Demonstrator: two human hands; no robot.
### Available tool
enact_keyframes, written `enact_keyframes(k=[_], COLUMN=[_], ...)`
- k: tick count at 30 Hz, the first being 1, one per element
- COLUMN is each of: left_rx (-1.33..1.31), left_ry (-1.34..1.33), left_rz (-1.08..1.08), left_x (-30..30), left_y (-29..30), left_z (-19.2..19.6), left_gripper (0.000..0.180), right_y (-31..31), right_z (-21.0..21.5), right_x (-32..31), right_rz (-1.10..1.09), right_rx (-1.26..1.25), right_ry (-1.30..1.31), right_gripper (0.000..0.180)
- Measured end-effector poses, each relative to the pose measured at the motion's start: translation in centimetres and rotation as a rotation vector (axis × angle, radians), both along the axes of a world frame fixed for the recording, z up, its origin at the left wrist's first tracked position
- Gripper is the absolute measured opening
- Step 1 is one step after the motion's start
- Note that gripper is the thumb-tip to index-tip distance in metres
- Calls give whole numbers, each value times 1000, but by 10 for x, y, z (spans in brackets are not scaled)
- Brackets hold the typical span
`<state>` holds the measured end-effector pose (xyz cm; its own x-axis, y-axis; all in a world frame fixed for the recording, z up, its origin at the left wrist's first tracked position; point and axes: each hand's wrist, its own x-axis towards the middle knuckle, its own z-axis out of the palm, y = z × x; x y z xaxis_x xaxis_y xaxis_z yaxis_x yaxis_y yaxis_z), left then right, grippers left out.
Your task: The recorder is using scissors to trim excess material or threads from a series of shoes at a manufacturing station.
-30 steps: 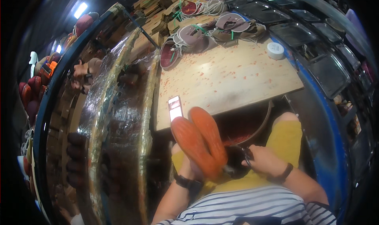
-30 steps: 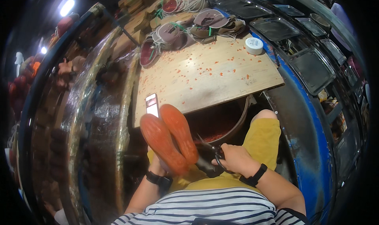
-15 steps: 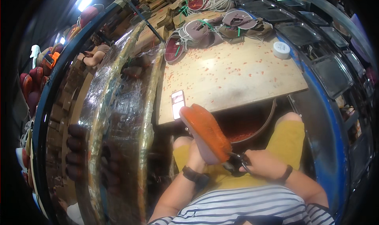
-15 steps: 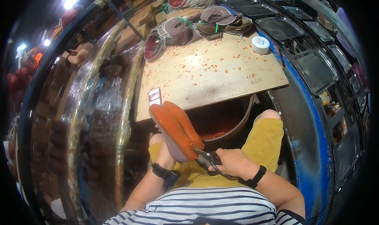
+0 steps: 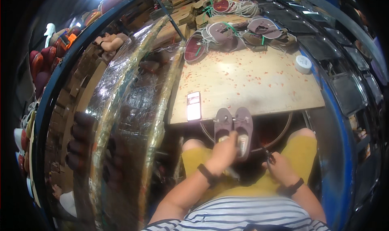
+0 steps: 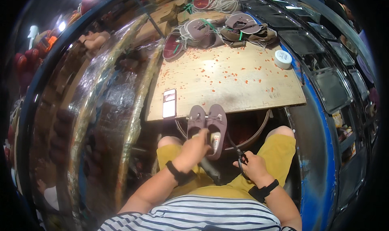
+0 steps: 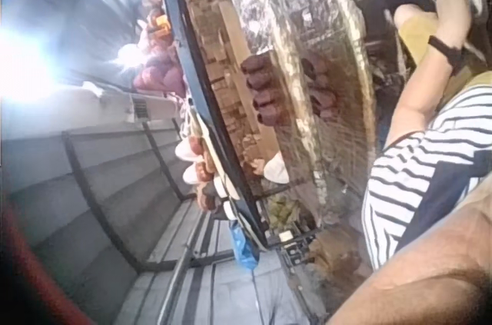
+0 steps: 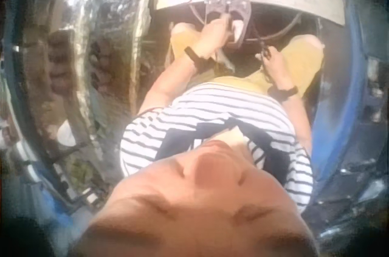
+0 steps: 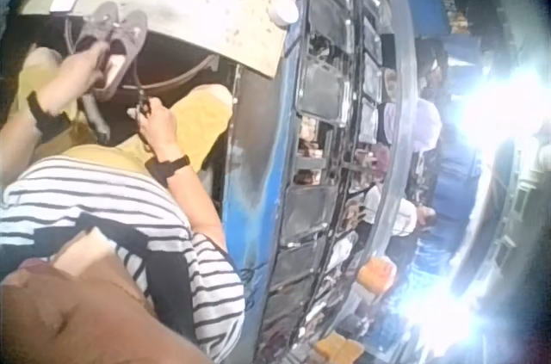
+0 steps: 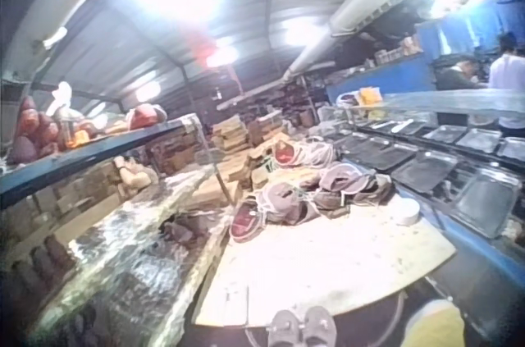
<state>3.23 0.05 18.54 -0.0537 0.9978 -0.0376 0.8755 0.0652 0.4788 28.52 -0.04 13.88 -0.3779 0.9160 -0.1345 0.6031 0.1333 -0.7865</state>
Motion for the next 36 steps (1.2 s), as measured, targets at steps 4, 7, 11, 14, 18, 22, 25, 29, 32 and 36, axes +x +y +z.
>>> enact_keyframes(k=[4, 7, 11, 14, 18, 22, 25, 29, 32, 36], left_rx=[66, 177, 374, 515, 509, 558, 230, 300, 356, 406], left_ry=[338, 151, 183, 330, 578, 328, 249, 369, 466, 609], left_rz=[-351, -300, -199, 90, 572, 1082, 1180, 1100, 1072, 1058], left_x=[5, -10, -52, -125, -218, -352, -372, -404, -418, -444], left_y=[-25, -34, -57, -91, -159, -320, -355, -420, -481, -433], left_z=[5, -31, 15, 43, 98, 77, 86, 40, 6, 8], left_gripper=[47, 42, 42, 41, 36, 47, 49, 44, 40, 36], right_y=[4, 8, 8, 9, 9, 10, 6, 7, 8, 12], right_z=[-20, -34, -26, -30, -21, -8, 0, -4, -16, -31], right_x=[5, 7, 12, 9, 3, -6, -3, 0, 0, -10], right_rz=[-107, -139, -88, -61, -68, -31, -61, -21, 1, -21], right_rx=[5, -6, 18, 1, -27, -61, -52, -18, 28, -81], right_ry=[63, 80, 5, 20, 24, -10, -106, -194, -138, 26], right_gripper=[37, 34, 33, 32, 31, 31, 32, 37, 39, 36])
